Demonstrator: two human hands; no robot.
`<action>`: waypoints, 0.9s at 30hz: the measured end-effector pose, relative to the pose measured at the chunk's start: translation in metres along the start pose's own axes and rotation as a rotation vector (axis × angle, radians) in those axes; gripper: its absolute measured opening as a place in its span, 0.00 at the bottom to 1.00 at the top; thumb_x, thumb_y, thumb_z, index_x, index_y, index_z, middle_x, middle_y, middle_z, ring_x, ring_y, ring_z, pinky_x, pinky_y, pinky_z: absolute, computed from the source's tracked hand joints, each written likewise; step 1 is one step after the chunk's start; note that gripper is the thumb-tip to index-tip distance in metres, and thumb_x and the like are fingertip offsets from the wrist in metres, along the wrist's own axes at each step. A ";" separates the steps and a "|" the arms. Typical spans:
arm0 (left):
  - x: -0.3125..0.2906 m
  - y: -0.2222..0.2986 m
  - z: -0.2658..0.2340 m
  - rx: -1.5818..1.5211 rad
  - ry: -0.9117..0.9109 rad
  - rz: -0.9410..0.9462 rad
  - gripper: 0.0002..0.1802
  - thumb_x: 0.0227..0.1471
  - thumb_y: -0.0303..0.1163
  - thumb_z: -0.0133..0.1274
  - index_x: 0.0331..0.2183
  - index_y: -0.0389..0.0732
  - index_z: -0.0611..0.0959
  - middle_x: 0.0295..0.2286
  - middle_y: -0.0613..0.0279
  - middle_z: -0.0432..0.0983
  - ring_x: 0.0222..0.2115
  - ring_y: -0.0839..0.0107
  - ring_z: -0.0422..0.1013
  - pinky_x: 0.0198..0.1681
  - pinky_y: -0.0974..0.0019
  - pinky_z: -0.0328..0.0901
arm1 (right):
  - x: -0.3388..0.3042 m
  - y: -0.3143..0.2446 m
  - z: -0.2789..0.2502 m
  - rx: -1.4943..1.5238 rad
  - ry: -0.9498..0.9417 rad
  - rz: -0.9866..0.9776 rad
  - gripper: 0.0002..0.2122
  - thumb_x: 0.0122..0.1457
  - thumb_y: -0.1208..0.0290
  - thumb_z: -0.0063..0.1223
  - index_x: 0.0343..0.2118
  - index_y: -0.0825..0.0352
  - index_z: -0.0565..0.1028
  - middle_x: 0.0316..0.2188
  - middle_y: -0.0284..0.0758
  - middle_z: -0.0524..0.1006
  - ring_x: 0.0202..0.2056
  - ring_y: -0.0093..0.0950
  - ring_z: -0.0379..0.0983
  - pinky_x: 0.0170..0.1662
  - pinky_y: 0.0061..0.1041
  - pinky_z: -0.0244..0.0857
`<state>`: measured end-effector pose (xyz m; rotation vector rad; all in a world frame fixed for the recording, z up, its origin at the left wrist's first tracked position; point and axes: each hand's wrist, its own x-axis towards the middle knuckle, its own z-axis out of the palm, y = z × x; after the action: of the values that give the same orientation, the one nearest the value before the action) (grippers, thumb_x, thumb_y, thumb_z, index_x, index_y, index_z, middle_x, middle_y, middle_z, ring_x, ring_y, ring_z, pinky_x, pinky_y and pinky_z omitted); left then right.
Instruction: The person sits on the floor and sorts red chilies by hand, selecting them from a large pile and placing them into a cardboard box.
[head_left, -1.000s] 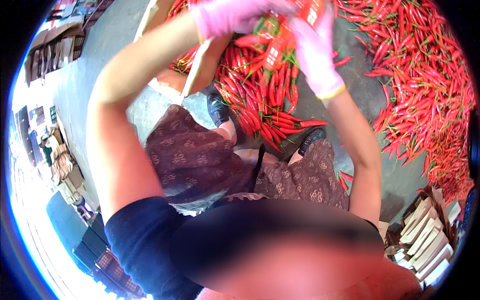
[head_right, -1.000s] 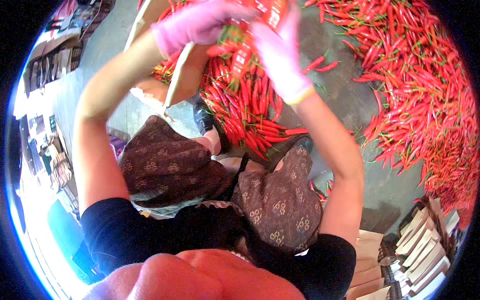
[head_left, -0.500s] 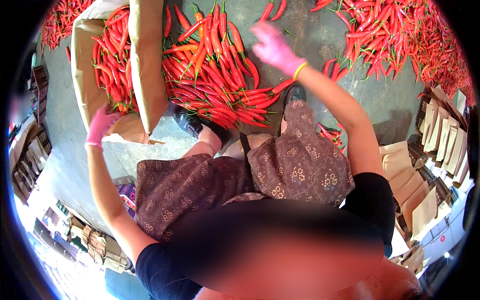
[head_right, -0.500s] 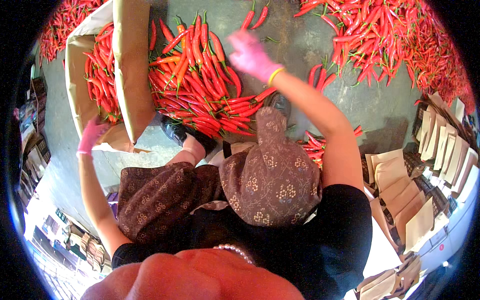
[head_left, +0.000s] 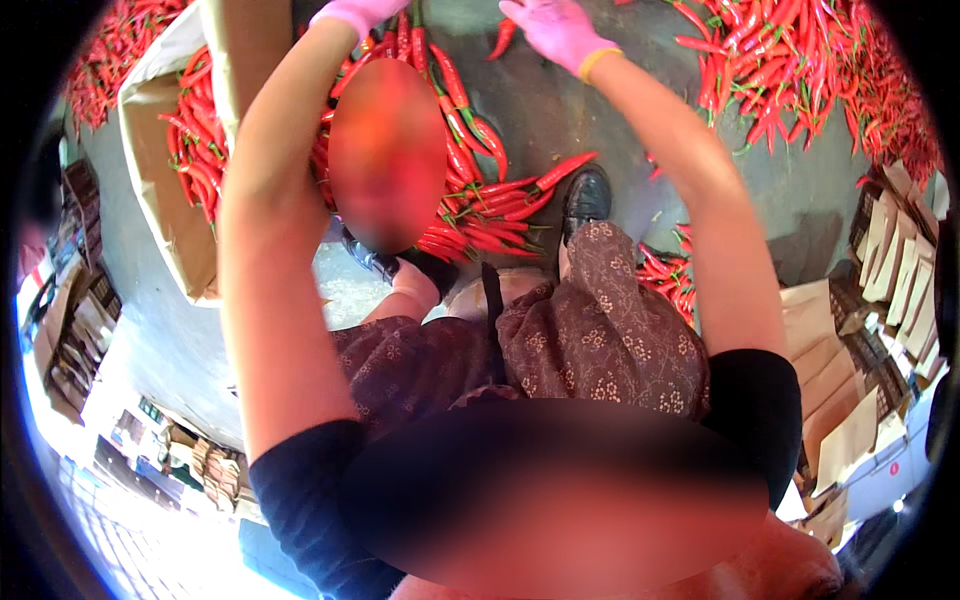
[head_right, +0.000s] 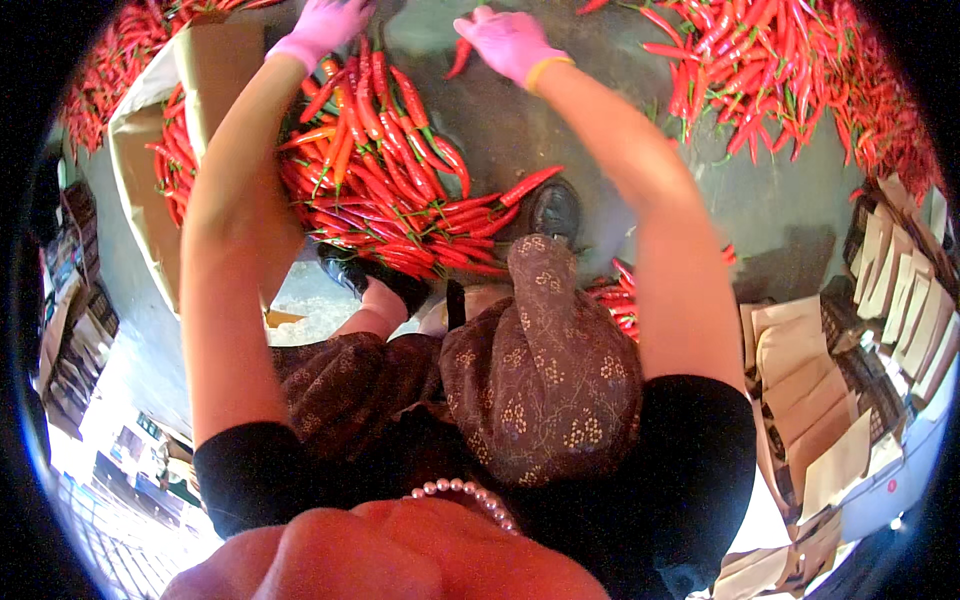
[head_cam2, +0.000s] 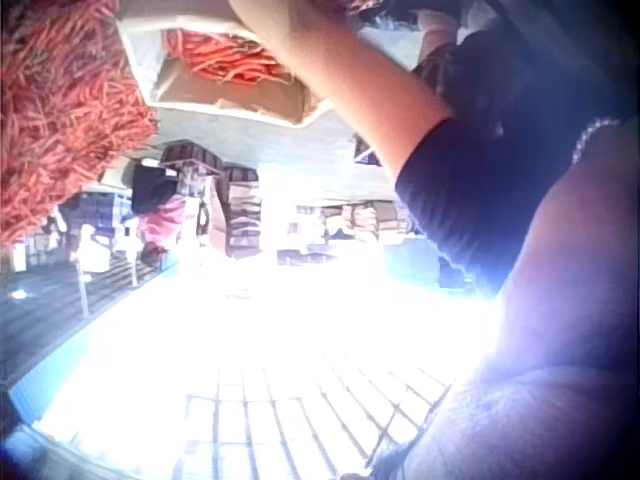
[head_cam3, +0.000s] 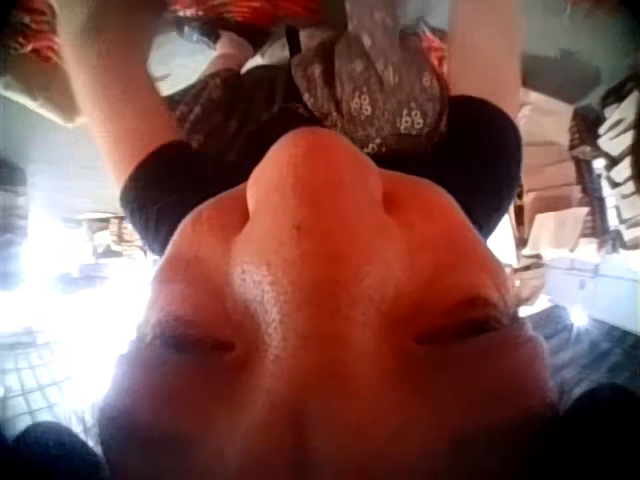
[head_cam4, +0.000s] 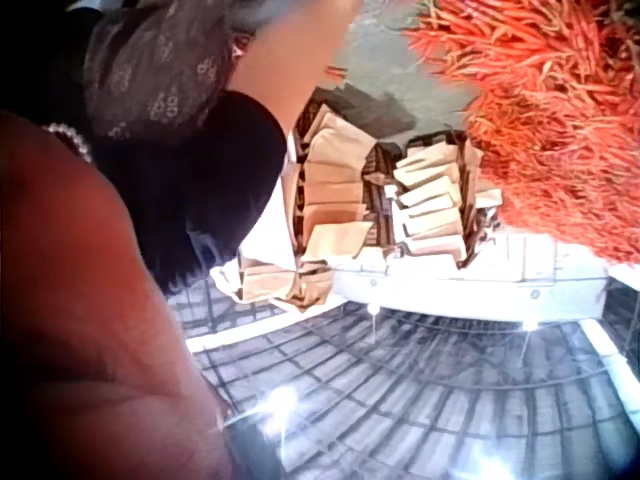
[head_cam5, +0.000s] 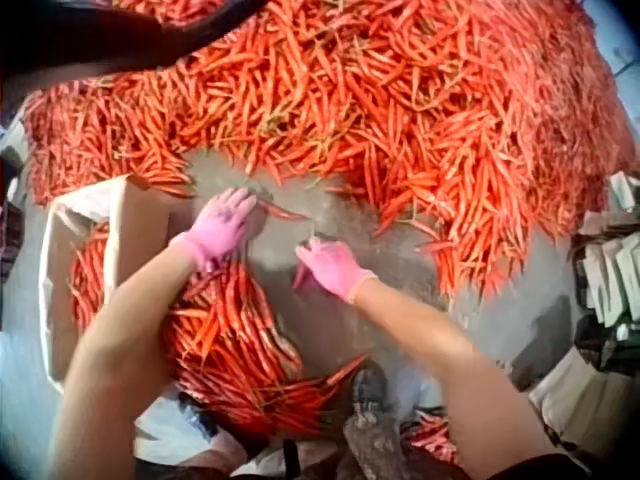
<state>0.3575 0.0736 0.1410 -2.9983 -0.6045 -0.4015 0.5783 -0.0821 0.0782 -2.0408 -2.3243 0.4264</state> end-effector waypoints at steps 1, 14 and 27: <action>0.012 0.005 0.020 0.029 0.003 -0.024 0.23 0.48 0.33 0.54 0.47 0.37 0.75 0.47 0.49 0.69 0.49 0.51 0.65 0.51 0.55 0.62 | -0.008 -0.006 0.019 0.228 0.036 -0.110 0.10 0.57 0.65 0.44 0.40 0.60 0.72 0.40 0.40 0.76 0.38 0.40 0.76 0.39 0.39 0.71; -0.042 0.073 0.122 -0.506 0.045 -0.316 0.21 0.44 0.35 0.53 0.43 0.40 0.75 0.37 0.48 0.76 0.39 0.50 0.73 0.43 0.52 0.69 | -0.263 0.040 0.069 0.315 0.120 1.059 0.36 0.48 0.49 0.59 0.57 0.61 0.59 0.52 0.52 0.63 0.48 0.49 0.70 0.47 0.44 0.68; 0.052 0.244 0.131 -1.096 -0.313 -0.473 0.24 0.53 0.41 0.53 0.50 0.39 0.76 0.39 0.58 0.77 0.40 0.65 0.74 0.47 0.63 0.66 | -0.246 0.021 0.132 1.432 0.425 0.813 0.29 0.48 0.70 0.63 0.55 0.68 0.67 0.41 0.40 0.77 0.40 0.36 0.76 0.43 0.33 0.71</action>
<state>0.5302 -0.1181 0.0270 -3.9496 -1.5762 -0.3551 0.6093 -0.3449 -0.0127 -1.7285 -0.4043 1.0638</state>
